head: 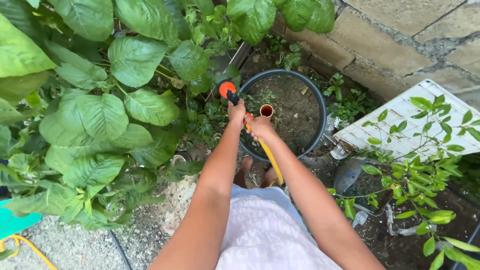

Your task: The person uses a hose with a spray nozzle to water several potted plants and a garden bed in an outdoor area. They move between different plant locations, directing water at the soil and foliage.

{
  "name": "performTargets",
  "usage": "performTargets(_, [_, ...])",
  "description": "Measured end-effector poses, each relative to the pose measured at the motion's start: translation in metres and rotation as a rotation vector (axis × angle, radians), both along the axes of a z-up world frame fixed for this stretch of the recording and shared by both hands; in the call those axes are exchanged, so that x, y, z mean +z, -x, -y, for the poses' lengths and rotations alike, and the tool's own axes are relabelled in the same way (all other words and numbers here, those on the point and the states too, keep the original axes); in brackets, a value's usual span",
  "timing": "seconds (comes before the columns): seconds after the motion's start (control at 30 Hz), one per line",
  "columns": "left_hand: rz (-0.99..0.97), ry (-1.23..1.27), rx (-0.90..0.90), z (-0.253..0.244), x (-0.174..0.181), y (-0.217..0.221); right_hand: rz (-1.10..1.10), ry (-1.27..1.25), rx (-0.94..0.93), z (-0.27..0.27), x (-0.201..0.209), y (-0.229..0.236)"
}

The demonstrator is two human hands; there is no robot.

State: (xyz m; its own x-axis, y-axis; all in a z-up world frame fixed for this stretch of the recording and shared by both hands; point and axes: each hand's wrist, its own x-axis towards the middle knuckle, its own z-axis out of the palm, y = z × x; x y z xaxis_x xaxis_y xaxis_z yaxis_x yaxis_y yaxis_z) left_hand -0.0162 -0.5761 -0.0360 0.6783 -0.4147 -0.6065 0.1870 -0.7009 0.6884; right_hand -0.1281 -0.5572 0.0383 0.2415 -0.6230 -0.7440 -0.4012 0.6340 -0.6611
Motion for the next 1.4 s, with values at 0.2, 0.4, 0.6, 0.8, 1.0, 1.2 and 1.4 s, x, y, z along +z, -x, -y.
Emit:
performTargets(0.2, [0.020, 0.000, -0.050, -0.007, 0.010, -0.011, 0.000, 0.016, -0.018, -0.011, -0.010, -0.019])
performTargets(0.4, [0.073, -0.034, 0.009, -0.014, 0.018, -0.017, 0.086, 0.007, -0.025, -0.019, -0.010, -0.019])
performTargets(0.6, [0.118, -0.039, 0.007, -0.008, 0.022, -0.022, 0.146, 0.000, -0.019, -0.014, -0.006, -0.018])
performTargets(0.8, [0.078, -0.110, -0.058, -0.009, -0.021, -0.028, 0.084, -0.043, -0.034, -0.017, -0.027, -0.018])
performTargets(1.0, [0.077, -0.102, -0.006, -0.007, 0.001, -0.017, 0.117, -0.059, -0.040, -0.013, -0.026, -0.013])
performTargets(1.2, [0.098, -0.094, -0.015, 0.007, -0.007, -0.025, 0.126, -0.065, -0.033, 0.002, -0.007, -0.013])
performTargets(1.4, [0.069, -0.146, -0.098, -0.008, 0.026, -0.003, 0.094, -0.075, -0.036, -0.012, -0.027, -0.018])
